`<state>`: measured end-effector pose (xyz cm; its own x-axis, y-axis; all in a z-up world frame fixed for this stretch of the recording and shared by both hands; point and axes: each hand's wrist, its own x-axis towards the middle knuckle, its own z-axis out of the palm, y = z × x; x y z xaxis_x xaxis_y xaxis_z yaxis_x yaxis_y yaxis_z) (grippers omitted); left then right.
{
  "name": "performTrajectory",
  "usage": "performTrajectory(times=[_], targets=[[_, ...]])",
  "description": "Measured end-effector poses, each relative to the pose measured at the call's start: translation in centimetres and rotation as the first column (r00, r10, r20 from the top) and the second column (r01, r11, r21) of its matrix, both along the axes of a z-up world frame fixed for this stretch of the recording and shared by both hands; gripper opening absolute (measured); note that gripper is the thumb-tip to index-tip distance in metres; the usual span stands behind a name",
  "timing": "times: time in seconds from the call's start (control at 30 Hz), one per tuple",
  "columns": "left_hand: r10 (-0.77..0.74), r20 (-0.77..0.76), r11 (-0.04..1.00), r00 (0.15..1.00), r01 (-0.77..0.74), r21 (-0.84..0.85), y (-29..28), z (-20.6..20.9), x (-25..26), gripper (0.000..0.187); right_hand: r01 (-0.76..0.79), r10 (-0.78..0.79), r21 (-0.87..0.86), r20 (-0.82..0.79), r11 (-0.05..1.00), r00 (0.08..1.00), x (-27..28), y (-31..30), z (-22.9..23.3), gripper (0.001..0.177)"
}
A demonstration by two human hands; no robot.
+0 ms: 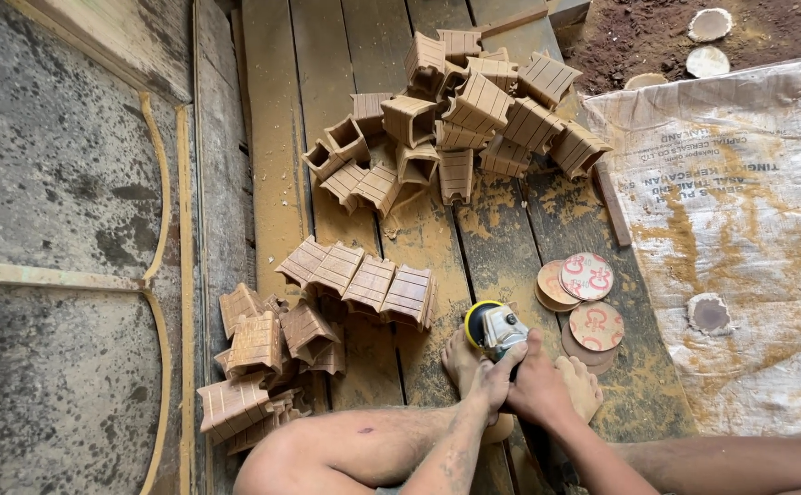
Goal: The person sits on a wooden platform and uses an electric sander to smooth the surfaces of small, carved wooden pieces. They handle the pieces one at a time, sanding them and placing them into a growing pile of finished items.
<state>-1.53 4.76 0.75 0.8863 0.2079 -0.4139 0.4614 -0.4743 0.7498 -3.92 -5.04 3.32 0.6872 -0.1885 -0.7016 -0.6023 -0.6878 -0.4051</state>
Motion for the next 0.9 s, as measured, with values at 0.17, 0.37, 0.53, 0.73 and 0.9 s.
performTrajectory(times=[0.17,0.37,0.53,0.73,0.9], targets=[[-0.272,-0.485,0.834,0.831,-0.048,-0.55,-3.2,-2.2,-0.9,0.093,0.115,-0.114,-0.001,-0.129,0.993,0.985,0.8,-1.5,4.6,0.104],[-0.405,-0.209,0.914,0.89,0.397,-0.082,-3.1,-0.5,3.7,0.077,0.478,-0.479,-0.098,0.022,0.873,0.878,0.6,-8.1,3.8,0.091],[-0.817,-0.373,0.183,0.439,0.812,0.554,-1.2,-4.8,7.7,0.094,0.563,-0.56,-0.036,0.057,0.826,0.826,0.1,-8.4,4.9,0.091],[-0.837,-0.475,0.204,0.272,0.96,0.19,-0.1,-3.8,12.3,0.042,0.524,-0.528,0.067,0.09,0.849,0.844,0.3,-8.3,4.6,0.092],[-0.84,-0.338,0.415,0.425,0.904,0.105,0.8,-6.4,13.5,0.046,0.455,-0.457,0.044,0.037,0.889,0.889,0.8,-7.7,3.5,0.097]])
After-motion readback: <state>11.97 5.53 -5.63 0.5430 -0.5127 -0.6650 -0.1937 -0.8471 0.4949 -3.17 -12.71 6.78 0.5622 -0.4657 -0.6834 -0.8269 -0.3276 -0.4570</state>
